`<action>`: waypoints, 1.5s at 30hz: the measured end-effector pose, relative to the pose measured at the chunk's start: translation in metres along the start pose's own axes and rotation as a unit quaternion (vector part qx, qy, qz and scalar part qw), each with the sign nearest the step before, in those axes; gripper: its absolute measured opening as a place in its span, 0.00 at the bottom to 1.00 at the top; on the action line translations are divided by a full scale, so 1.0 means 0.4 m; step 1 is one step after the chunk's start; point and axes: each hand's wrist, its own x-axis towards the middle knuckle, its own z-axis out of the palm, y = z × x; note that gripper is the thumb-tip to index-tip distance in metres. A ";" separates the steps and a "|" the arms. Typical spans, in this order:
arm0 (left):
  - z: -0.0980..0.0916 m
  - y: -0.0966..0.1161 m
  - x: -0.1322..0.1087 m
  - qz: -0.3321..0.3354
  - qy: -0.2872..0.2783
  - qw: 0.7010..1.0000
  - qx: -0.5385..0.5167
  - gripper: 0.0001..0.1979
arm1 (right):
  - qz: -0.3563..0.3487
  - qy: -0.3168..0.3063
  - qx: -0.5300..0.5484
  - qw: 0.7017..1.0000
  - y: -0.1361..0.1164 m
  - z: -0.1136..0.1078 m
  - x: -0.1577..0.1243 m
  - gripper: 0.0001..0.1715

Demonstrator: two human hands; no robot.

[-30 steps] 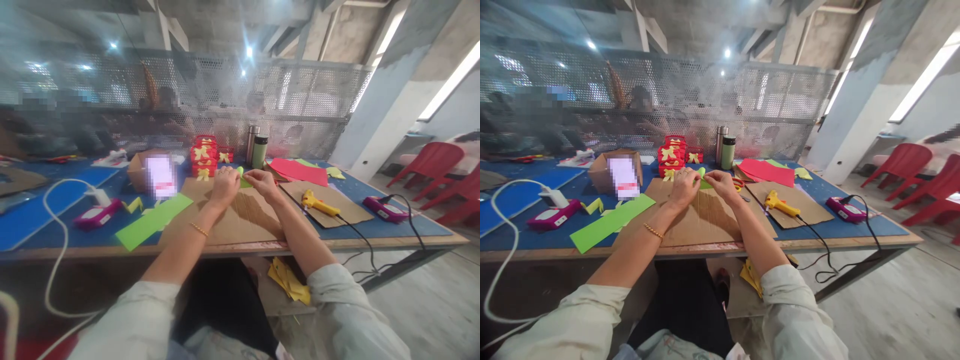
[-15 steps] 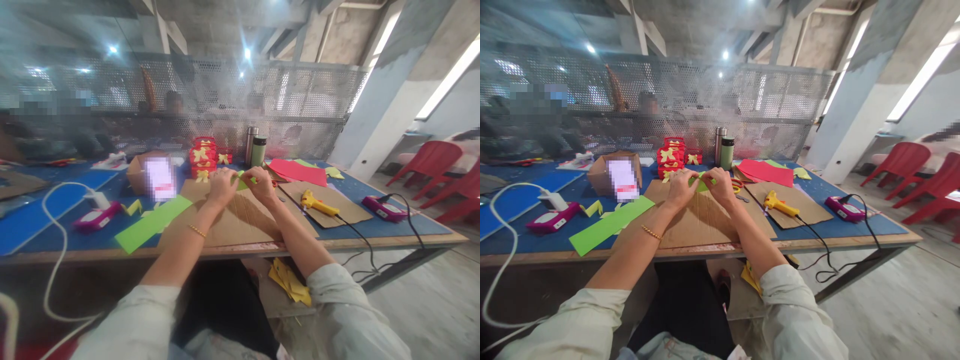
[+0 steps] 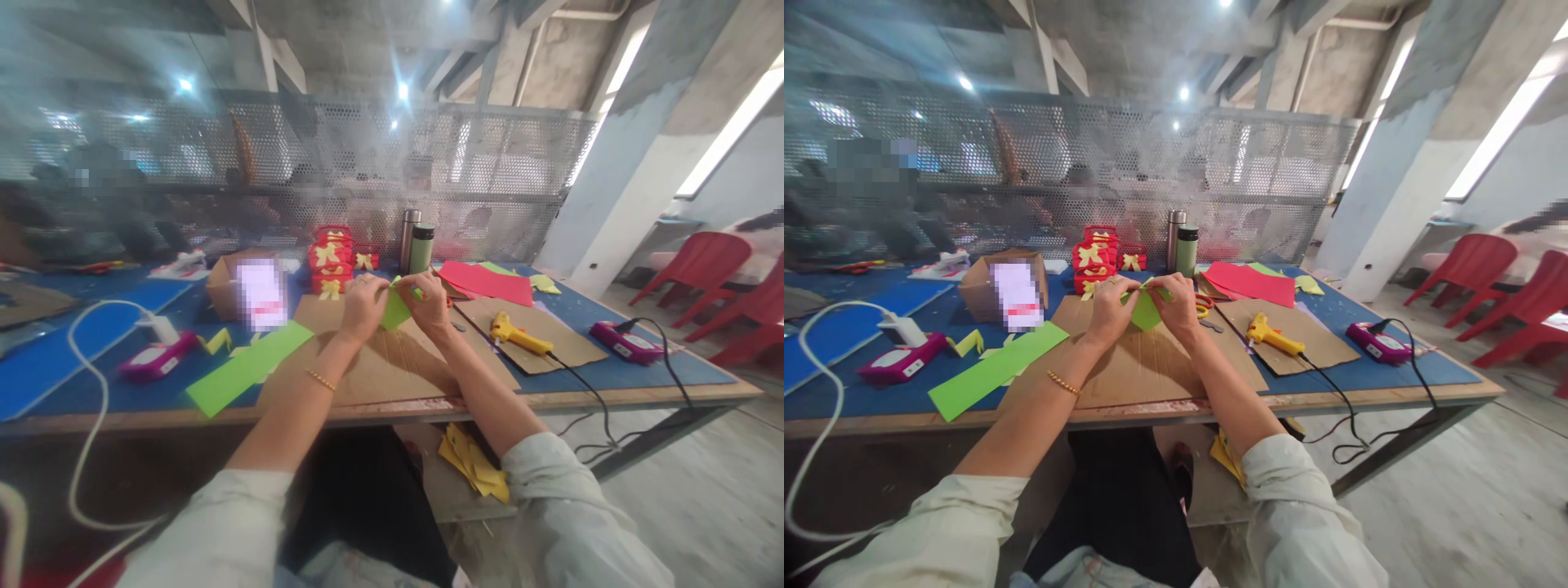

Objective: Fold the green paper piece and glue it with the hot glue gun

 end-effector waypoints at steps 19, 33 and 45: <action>0.006 -0.015 0.005 -0.018 0.049 0.990 -0.131 0.06 | 0.020 -0.029 0.111 0.993 -0.027 -0.023 0.006 0.12; -0.001 -0.003 -0.001 0.010 0.030 0.999 -0.023 0.07 | 0.099 0.012 0.119 0.988 -0.045 -0.038 0.008 0.15; 0.004 -0.002 -0.007 0.029 0.027 0.999 0.009 0.09 | 0.206 -0.025 0.254 0.945 -0.027 -0.018 0.011 0.21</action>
